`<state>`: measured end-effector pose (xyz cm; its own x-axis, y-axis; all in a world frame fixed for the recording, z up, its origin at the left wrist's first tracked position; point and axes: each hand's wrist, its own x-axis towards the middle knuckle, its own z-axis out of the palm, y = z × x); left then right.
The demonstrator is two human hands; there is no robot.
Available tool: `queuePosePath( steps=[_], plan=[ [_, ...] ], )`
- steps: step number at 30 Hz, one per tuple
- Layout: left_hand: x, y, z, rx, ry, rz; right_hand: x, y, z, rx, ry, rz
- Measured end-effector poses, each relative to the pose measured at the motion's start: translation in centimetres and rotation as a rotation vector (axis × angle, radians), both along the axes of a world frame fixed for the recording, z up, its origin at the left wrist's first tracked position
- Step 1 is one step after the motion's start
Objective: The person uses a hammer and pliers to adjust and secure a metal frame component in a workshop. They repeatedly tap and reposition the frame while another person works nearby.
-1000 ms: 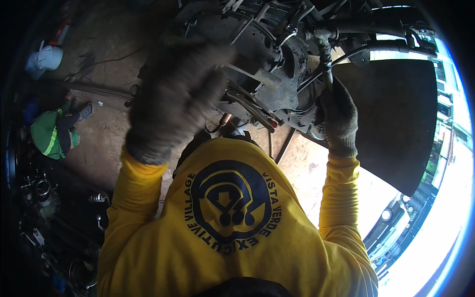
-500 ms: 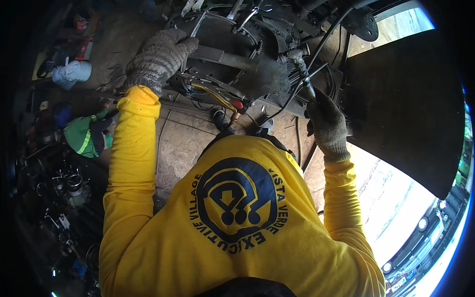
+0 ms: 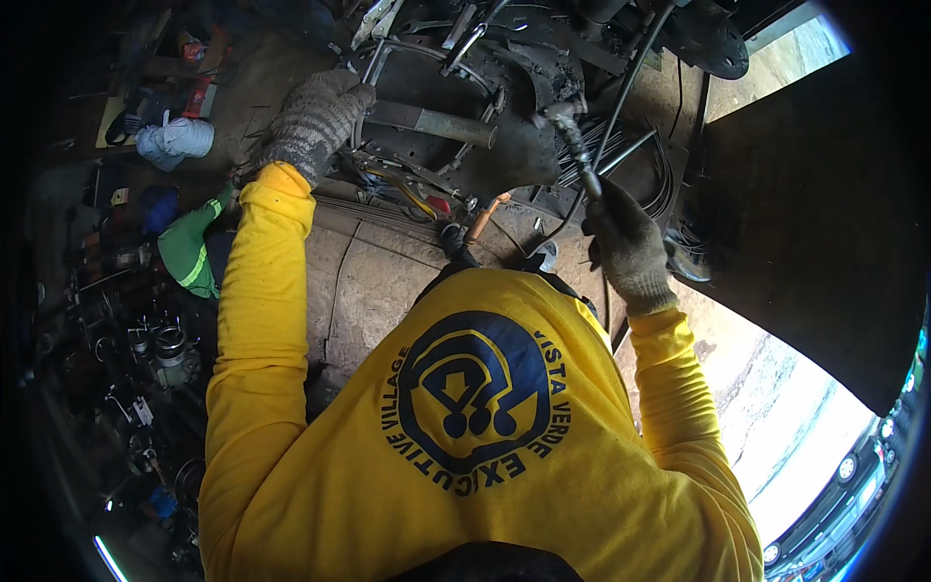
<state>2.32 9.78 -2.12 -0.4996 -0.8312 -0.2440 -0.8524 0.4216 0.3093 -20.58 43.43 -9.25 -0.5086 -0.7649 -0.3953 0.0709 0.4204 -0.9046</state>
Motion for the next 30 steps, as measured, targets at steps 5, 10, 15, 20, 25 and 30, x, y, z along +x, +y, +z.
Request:
queuePosePath(
  steps=[5, 10, 15, 20, 25, 30],
  plan=[
    [1.2, 0.3, -0.3, 0.010, 0.084, 0.004, 1.8, -3.3, 1.7, -0.046, -0.034, 0.095],
    [0.9, 1.2, -1.0, -0.142, 0.108, 0.016, 3.0, -5.6, 2.8, -0.097, -0.050, 0.166],
    [-0.1, 0.8, 0.0, -0.130, -0.022, -0.048, 3.5, -6.0, 2.3, -0.086, -0.038, 0.118],
    [0.4, 0.5, 0.7, -0.040, -0.021, -0.061, 3.9, -6.0, 2.2, -0.026, -0.005, 0.060],
    [0.3, 1.2, 2.6, 0.034, -0.054, -0.049, 3.9, -5.6, 1.3, -0.006, 0.001, 0.019],
    [0.6, 0.4, 1.0, 0.000, -0.037, -0.119, 4.2, -5.8, 1.4, 0.003, -0.006, 0.003]
  ],
)
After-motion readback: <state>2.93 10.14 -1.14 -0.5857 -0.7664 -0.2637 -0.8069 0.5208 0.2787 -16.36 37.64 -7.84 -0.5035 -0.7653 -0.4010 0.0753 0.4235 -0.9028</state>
